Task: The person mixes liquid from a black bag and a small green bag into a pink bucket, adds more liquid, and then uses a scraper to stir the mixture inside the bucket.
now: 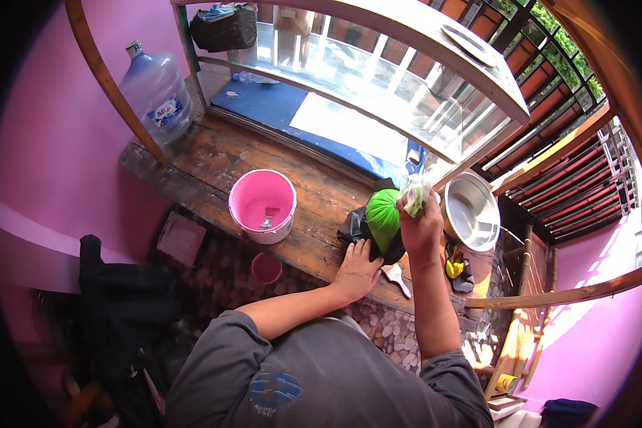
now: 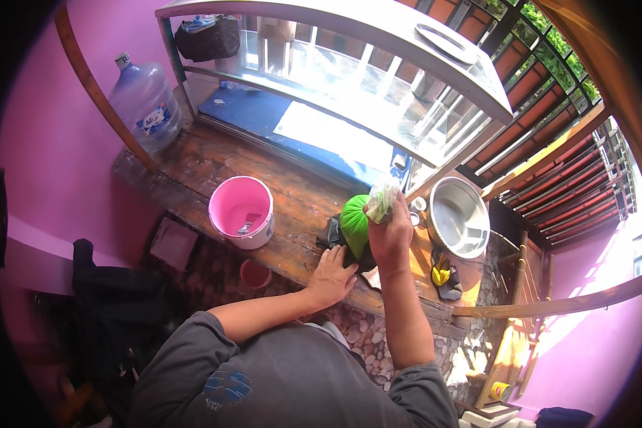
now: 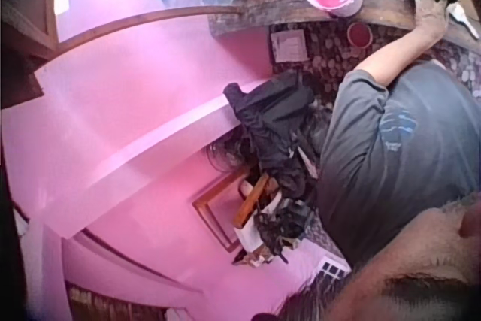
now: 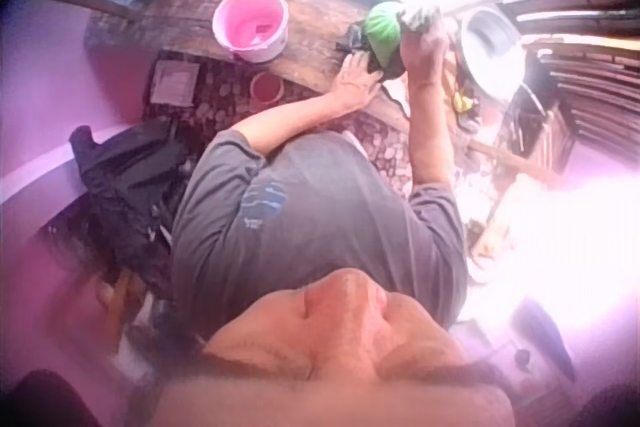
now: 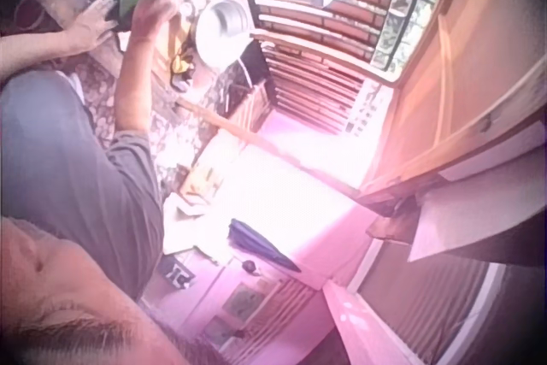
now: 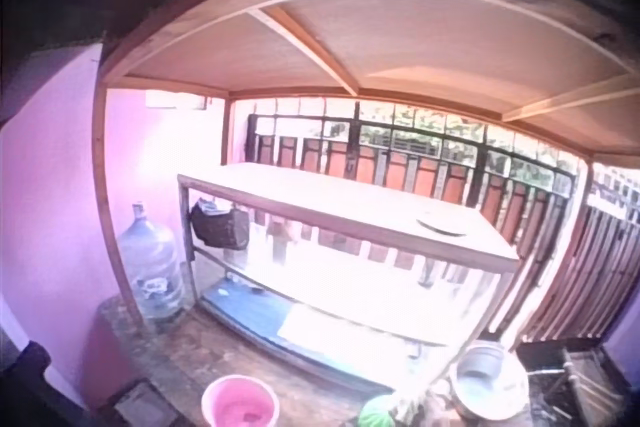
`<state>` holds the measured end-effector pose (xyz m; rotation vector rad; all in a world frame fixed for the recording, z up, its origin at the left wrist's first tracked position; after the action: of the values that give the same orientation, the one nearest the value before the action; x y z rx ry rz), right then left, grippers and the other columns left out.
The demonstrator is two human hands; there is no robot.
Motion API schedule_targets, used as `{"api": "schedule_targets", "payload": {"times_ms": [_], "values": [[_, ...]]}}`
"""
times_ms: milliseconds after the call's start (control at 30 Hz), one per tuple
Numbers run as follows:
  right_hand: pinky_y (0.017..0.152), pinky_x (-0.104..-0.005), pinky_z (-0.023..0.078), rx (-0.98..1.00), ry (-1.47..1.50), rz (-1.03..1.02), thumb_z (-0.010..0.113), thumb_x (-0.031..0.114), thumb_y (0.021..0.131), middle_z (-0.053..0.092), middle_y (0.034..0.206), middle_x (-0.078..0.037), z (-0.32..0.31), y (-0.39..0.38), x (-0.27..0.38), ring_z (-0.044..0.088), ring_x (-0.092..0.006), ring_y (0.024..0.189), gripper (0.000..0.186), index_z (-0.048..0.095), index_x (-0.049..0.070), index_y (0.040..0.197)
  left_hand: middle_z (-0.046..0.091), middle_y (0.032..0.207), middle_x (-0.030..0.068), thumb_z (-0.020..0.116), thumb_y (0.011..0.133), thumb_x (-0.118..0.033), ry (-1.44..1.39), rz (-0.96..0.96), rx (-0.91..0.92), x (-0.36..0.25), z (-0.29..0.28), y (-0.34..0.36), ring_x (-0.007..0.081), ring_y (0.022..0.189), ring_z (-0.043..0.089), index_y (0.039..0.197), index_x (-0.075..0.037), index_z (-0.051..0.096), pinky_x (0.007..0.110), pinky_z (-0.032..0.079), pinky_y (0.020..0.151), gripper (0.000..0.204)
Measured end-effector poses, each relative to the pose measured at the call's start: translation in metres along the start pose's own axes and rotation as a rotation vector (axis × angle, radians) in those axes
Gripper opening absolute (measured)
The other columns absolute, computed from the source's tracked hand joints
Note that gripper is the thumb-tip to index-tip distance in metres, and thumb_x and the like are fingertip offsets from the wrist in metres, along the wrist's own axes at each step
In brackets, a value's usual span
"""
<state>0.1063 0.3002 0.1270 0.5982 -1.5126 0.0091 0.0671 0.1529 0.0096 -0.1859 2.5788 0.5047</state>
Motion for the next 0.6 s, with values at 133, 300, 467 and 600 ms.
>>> {"api": "schedule_targets", "payload": {"times_ms": [133,300,467,600], "values": [[0.088,-0.0368,0.049,0.055,-0.164,-0.152,0.071,0.003,0.078,0.064,0.109,-0.018,0.012,-0.007,0.026,0.063,-0.0348,0.099,0.029,0.063,-0.003,0.105,0.030,0.147,0.0305,0.054,0.091,-0.045,0.089,-0.109,0.316,0.020,0.025,0.005,0.0472,0.139,0.025,0.131,-0.015,0.056,0.063,0.023,0.109,0.051],[0.080,-0.0339,0.045,0.041,-0.126,-0.157,0.056,0.009,0.089,0.056,0.096,-0.011,0.000,0.006,0.036,0.054,-0.0234,0.085,0.018,0.058,0.000,0.104,0.030,0.148,0.0314,0.058,0.089,-0.047,0.214,-0.087,0.311,0.024,0.025,0.010,0.0475,0.139,0.025,0.136,-0.014,0.053,0.065,0.025,0.107,0.057],[0.081,-0.0323,0.049,0.199,-0.024,-0.177,0.058,0.001,0.088,0.061,0.103,-0.016,0.031,0.024,0.040,0.060,-0.0251,0.090,0.016,0.062,-0.003,0.103,0.030,0.149,0.0316,0.057,0.088,-0.047,-0.005,0.002,0.486,-0.003,0.057,0.004,0.0473,0.139,0.026,0.138,-0.007,0.051,0.062,0.030,0.105,0.065],[0.086,-0.0290,0.050,0.360,0.051,-0.088,0.055,0.002,0.092,0.064,0.109,-0.014,0.069,0.018,0.046,0.063,-0.0210,0.098,0.019,0.061,-0.004,0.109,0.033,0.147,0.0317,0.060,0.089,-0.038,-0.244,0.152,0.524,0.011,0.082,-0.015,0.0446,0.132,0.036,0.137,-0.003,0.048,0.048,0.032,0.111,0.060]]}}
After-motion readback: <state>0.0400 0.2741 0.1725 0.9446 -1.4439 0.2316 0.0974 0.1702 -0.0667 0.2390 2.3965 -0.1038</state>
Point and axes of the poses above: each hand's wrist, its own y-axis towards the middle knuckle, its own z-axis out of the palm, x = y × z, the point moved 6 cm from there along y, towards the middle knuckle
